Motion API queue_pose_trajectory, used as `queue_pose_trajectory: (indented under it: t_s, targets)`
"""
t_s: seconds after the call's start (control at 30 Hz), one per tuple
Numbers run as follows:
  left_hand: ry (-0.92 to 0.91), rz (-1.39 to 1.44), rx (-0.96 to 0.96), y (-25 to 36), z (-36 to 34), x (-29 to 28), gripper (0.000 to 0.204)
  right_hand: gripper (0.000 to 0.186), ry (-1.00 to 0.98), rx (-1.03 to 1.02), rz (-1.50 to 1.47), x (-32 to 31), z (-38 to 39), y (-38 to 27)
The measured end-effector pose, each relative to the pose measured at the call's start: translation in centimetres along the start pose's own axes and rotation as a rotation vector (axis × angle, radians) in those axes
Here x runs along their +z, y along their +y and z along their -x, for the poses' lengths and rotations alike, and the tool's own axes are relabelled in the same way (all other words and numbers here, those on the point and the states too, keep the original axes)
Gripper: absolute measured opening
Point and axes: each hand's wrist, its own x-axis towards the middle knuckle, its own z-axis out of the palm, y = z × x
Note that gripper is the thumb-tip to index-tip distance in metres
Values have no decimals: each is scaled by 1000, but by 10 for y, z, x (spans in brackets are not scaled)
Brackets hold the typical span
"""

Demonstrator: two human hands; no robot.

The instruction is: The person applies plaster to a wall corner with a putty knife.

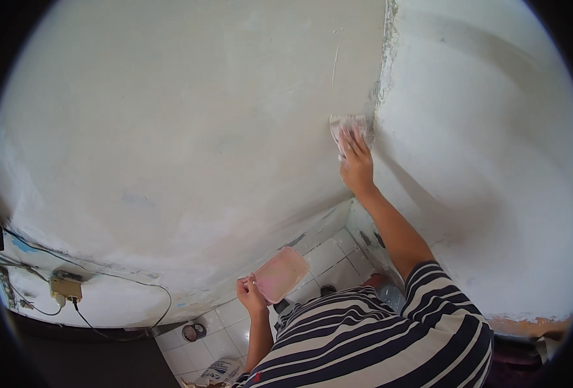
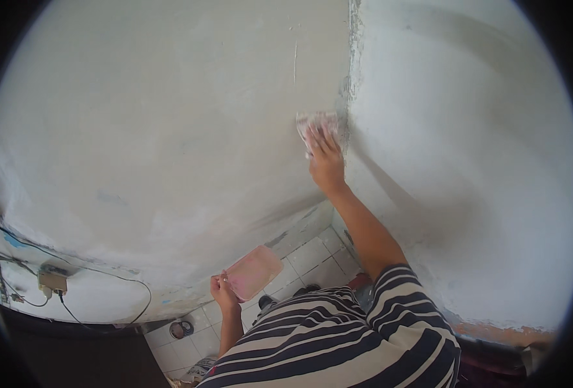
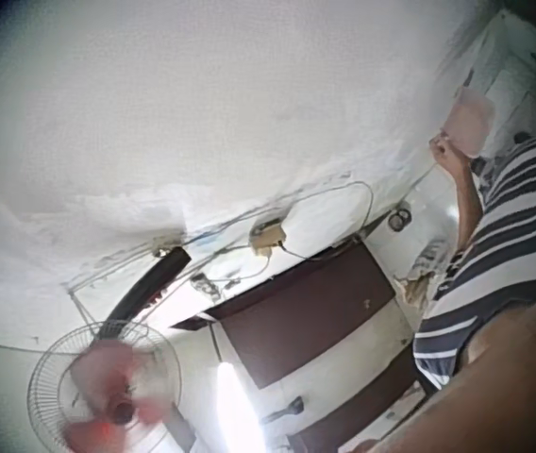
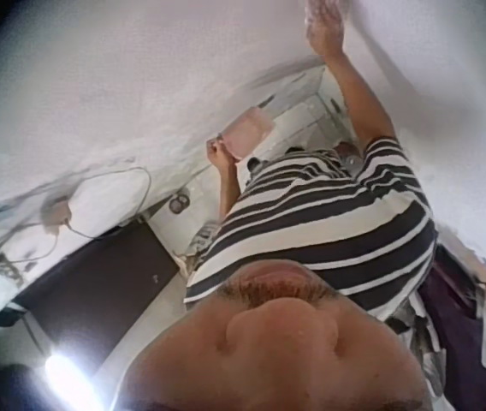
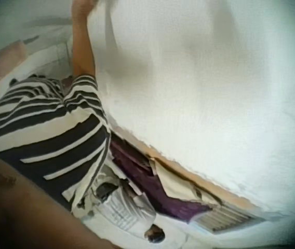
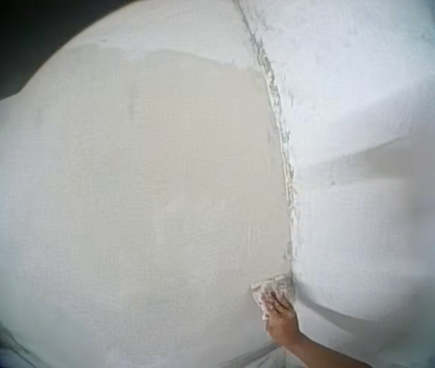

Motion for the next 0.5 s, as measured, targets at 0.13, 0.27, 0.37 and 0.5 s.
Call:
queue_pose_trajectory:
  t_s: [0.13, 0.27, 0.37, 0.5]
  targets:
    - [11, -63, 8, -13, -12, -11, 24, 67, 197, 14, -40, -31, -22, -5]
    - [-1, -36, -3, -9, -6, -11, 25, 66, 453, -50, -30, -64, -141, -5]
    - [-21, -26, -2, -1, 0, -3, 25, 61, 392, -67, 11, -47, -148, 0]
    - [-11, 89, -1, -3, 3, -1, 24, 66, 147, -48, -42, -2, -52, 4]
